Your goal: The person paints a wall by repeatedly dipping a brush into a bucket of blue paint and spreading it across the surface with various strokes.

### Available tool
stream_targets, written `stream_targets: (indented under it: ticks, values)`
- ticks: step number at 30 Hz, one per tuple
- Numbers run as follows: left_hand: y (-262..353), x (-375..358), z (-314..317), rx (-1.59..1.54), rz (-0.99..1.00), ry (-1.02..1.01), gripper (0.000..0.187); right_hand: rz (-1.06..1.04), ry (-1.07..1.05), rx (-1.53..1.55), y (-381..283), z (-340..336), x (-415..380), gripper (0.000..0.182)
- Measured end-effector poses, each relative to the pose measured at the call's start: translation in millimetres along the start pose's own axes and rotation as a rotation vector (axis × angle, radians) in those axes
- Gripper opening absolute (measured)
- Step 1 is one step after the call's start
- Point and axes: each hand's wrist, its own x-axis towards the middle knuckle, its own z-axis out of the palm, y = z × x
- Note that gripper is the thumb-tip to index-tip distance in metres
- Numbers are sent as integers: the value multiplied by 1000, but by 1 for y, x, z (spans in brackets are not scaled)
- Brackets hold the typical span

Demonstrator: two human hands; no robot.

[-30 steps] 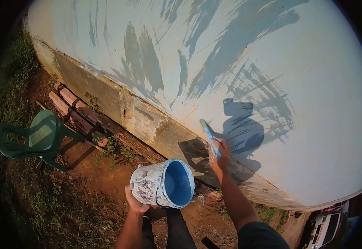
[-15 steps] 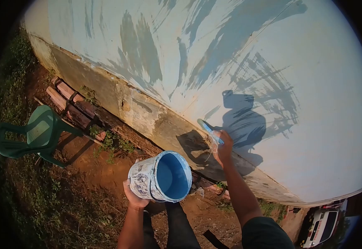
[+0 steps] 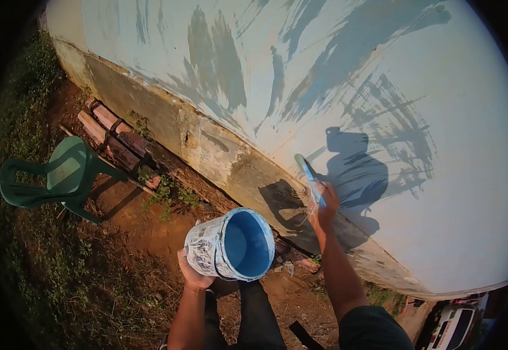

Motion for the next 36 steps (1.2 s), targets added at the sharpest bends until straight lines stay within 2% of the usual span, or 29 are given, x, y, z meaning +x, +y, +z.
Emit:
stream_targets:
  ticks: [1, 4, 5, 6, 8, 9, 11, 12, 14, 17, 18, 20, 21, 23, 24, 26, 27, 29, 34, 36]
  values:
    - [1, -1, 0, 0, 0, 6, 84, -66, 38, -75, -9, -2, -6, 23]
    - [4, 0, 2, -22, 1, 6, 84, -3, -2, 42, -14, 5, -26, 20]
    - [4, 0, 0, -15, 5, 13, 85, 391, -60, 348, -5, 15, -39, 20]
    - [5, 0, -1, -7, 9, 19, 85, 388, -63, 348, 9, 15, -47, 20]
    - [7, 1, 0, -4, 19, 18, 85, 4, -71, 143, -4, 14, -25, 21]
    - [8, 2, 0, 2, 26, 20, 85, -2, -75, 148, 4, 16, -21, 21]
    - [8, 3, -3, -4, 36, 20, 85, 558, -142, 349, 15, 16, -12, 22]
    - [9, 3, -5, -4, 38, 17, 84, 561, -148, 348, 19, 18, -11, 22]
    - [8, 3, -7, -13, 38, 18, 84, 7, -1, 24, -9, 17, 9, 17]
    - [7, 4, -5, -23, 50, 15, 81, -79, -5, 4, -34, 14, 4, 18]
    - [6, 5, -6, -28, 49, 10, 81, -80, -5, 4, -19, 17, -12, 18]
    - [5, 7, -7, -34, 49, 2, 81, 391, -176, 138, 22, 28, -45, 21]
    - [5, 8, -8, -33, 49, 9, 82, 386, -176, 138, 19, 28, -38, 21]
    - [4, 10, -9, -33, 54, 19, 82, 961, -189, 490, -2, 25, -13, 25]
    - [4, 12, -8, -14, 48, 41, 84, 957, -194, 491, -10, 25, 0, 25]
    - [4, 12, -8, 4, 47, 74, 86, 299, -370, 68, -21, 28, 25, 27]
    - [4, 12, -8, 3, 39, 55, 86, 301, -378, 71, -21, 34, 33, 27]
    - [4, 13, -8, 0, 35, 43, 86, -149, -220, 73, -21, 45, 47, 31]
    - [0, 10, -8, -37, 45, 29, 85, -56, -339, 125, -13, 48, 67, 35]
    - [-1, 10, -5, -33, 57, 16, 85, 29, -480, 35, -5, 44, 73, 36]
